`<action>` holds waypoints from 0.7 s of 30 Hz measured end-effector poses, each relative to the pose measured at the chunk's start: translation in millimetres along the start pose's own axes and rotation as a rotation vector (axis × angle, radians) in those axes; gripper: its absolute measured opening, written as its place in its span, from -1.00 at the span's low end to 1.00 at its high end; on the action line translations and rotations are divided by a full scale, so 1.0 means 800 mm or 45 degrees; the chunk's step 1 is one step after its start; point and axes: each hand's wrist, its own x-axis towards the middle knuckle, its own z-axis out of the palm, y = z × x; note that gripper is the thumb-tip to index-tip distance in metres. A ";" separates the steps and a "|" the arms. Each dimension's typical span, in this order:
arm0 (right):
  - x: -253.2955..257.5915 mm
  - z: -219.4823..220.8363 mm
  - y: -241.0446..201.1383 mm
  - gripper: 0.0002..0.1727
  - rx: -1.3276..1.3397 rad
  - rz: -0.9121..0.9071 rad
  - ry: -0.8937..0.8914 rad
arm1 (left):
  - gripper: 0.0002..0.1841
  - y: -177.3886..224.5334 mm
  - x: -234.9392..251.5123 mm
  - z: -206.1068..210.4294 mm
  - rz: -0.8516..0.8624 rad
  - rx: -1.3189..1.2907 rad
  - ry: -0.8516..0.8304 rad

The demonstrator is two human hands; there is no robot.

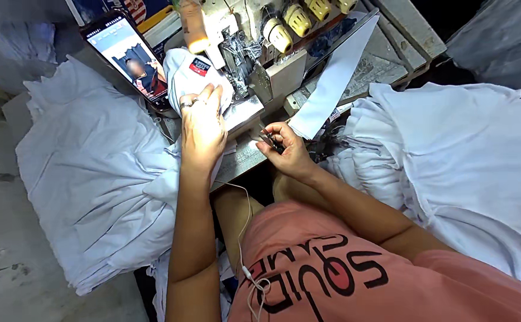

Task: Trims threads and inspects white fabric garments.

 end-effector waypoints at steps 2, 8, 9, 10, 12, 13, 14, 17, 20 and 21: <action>-0.007 -0.007 0.009 -0.56 0.047 -0.001 -0.029 | -0.54 0.011 -0.024 -0.004 -0.015 0.007 0.019; -0.018 -0.016 0.025 -0.53 0.070 -0.006 -0.016 | -0.43 0.028 -0.086 -0.018 -0.093 -0.039 -0.072; -0.019 -0.014 0.023 -0.54 0.074 -0.002 -0.021 | -0.45 0.026 -0.084 -0.022 -0.090 -0.046 -0.020; -0.019 -0.012 0.022 -0.54 0.071 -0.005 -0.029 | -0.50 0.022 -0.077 -0.028 -0.088 -0.053 0.042; -0.020 -0.005 0.018 -0.54 0.057 -0.017 -0.046 | -0.59 0.011 -0.054 -0.041 -0.031 -0.058 0.151; -0.020 -0.002 0.016 -0.55 0.038 -0.024 -0.057 | -0.60 0.002 -0.037 -0.045 0.029 -0.064 0.170; -0.022 0.001 0.015 -0.57 0.006 -0.027 -0.065 | -0.58 -0.007 -0.020 -0.050 0.067 -0.067 0.131; -0.023 0.006 0.012 -0.58 -0.129 -0.076 -0.061 | -0.44 -0.036 0.019 -0.058 0.019 -0.015 -0.127; -0.012 -0.005 0.007 -0.57 -0.343 -0.183 -0.004 | -0.38 -0.052 0.023 -0.064 -0.153 0.049 -0.249; -0.005 -0.011 0.004 -0.56 -0.422 -0.214 0.024 | -0.38 -0.055 0.017 -0.066 -0.203 0.036 -0.246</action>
